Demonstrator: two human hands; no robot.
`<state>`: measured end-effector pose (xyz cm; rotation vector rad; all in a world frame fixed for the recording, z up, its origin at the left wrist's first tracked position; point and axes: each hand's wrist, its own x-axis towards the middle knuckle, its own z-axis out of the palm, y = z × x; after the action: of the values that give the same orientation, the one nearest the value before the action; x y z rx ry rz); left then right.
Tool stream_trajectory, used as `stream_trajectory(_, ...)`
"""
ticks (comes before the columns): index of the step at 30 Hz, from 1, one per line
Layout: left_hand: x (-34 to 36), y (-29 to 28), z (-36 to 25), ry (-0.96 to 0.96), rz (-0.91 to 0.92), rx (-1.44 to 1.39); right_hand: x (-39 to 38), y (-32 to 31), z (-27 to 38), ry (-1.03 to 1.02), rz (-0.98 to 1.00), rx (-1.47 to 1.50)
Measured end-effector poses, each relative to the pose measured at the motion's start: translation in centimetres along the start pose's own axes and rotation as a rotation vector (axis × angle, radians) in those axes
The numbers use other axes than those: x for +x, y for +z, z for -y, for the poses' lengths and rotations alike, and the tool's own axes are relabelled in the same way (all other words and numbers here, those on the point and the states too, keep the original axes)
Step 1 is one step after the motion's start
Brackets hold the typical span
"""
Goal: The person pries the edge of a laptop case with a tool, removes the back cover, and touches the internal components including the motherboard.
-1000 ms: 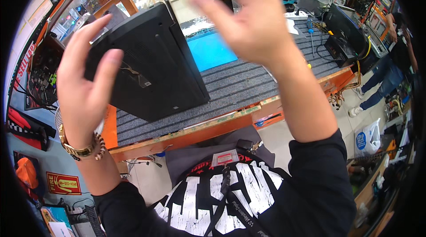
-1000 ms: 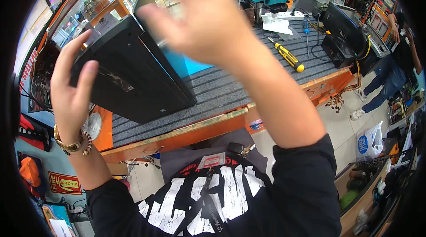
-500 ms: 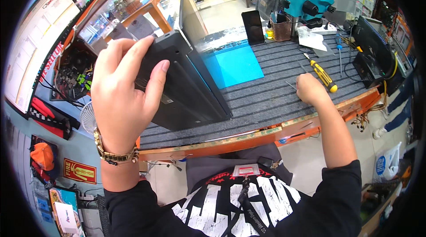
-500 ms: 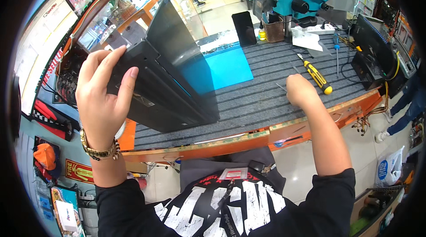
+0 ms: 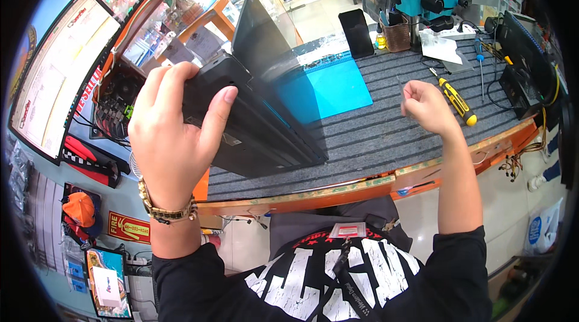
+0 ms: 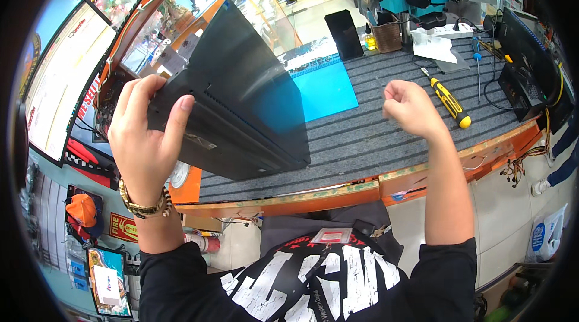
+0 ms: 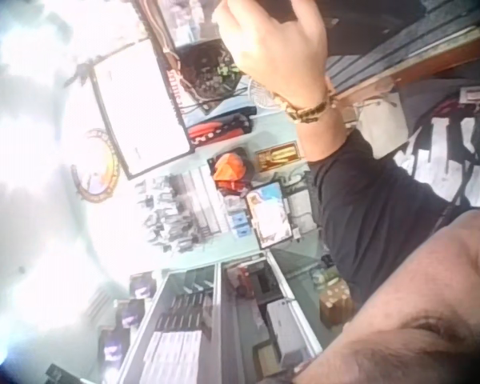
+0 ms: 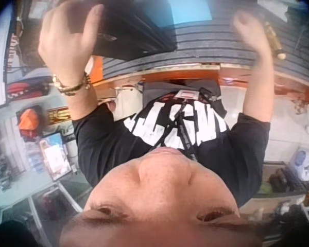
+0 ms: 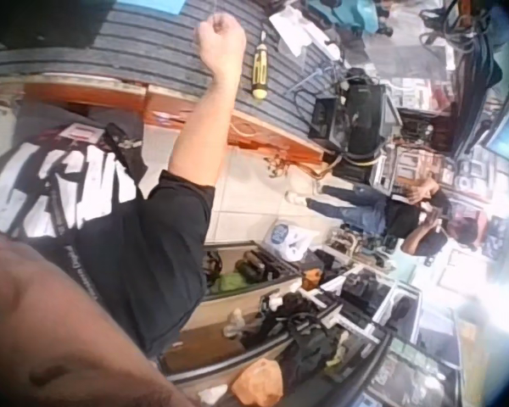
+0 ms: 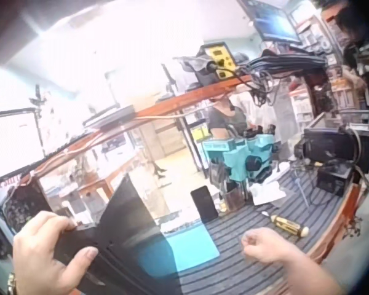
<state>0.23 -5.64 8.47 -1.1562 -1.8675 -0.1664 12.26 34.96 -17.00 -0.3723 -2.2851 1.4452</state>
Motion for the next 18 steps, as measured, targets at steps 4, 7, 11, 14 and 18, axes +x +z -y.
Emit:
stream_trajectory(4, 0.7, 1.0, -1.0, 0.021, 0.001, 0.050, 0.1, 3.1, 2.8, -0.016, 0.094, 0.503)
stream_trajectory(7, 0.8, 1.6, -1.3, 0.047, -0.048, 0.084, 0.3, 5.5, 5.7, -0.009, 0.144, 0.602)
stream_trajectory(11, 0.8, 2.0, -1.5, 0.045, -0.054, 0.136, -0.3, 7.2, 10.2, -0.092, 0.184, 0.731)
stream_trajectory(14, 0.8, 1.6, -1.7, 0.033, -0.034, 0.110, -0.7, 8.5, 12.9, -0.171, 0.207, 0.843)
stream_trajectory(18, 0.9, 1.1, -1.8, 0.021, -0.003, 0.072, -1.6, 10.7, 15.9, -0.263, 0.218, 0.983)
